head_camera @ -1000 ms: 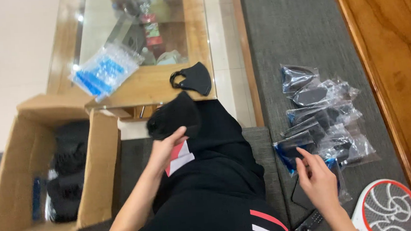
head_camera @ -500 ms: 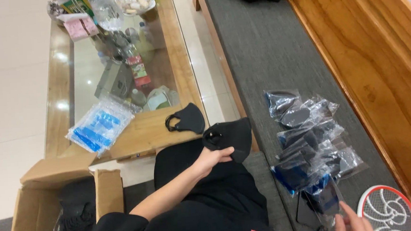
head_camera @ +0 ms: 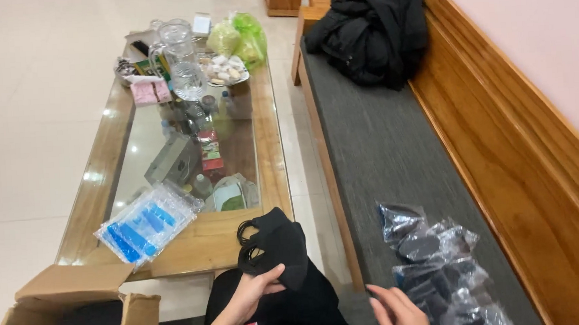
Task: The person is inspecting and preparing black fabric face masks for packaging by taking them out of a box and checking them individually.
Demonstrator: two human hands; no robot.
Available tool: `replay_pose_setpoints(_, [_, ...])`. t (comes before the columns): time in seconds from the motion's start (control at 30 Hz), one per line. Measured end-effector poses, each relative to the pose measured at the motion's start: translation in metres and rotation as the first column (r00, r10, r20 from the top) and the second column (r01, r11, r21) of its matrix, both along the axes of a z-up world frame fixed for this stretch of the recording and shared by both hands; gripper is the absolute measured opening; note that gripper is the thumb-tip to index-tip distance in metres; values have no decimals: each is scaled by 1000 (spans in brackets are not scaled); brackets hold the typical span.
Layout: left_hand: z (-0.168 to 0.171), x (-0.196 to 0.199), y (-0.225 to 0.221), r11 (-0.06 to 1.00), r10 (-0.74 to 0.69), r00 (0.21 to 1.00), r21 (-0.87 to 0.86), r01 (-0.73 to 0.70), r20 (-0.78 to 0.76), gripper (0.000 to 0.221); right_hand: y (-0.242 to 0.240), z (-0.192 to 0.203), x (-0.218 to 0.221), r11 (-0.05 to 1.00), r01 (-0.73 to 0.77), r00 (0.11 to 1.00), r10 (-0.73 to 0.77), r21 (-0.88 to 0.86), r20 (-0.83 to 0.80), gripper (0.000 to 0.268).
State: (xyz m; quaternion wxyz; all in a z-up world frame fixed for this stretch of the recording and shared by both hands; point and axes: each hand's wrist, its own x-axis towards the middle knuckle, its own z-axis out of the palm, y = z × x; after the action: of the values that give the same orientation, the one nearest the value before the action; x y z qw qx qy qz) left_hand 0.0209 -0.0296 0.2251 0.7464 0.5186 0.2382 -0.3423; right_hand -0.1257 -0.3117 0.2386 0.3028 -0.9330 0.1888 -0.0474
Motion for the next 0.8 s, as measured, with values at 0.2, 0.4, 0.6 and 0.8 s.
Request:
replay_pose_setpoints(0.2, [-23, 5, -12, 991, 126, 992, -42, -125, 18, 48, 49, 0, 108, 933, -161, 986, 167, 323, 8, 38])
replay_pose_setpoints(0.4, [-34, 3, -24, 969, 245, 967, 19, -247, 74, 49, 95, 7, 160, 852, -346, 925, 381, 393, -10, 75])
replay_pose_setpoints(0.6, [-37, -18, -17, 922, 382, 921, 30, -385, 80, 51, 96, -14, 164, 794, -432, 890, 452, 428, 60, 67])
replay_pose_setpoints(0.8, [-52, -40, -16, 959, 260, 960, 93, -270, 100, 66, 102, -10, 160, 779, -464, 866, 499, 421, 31, 61])
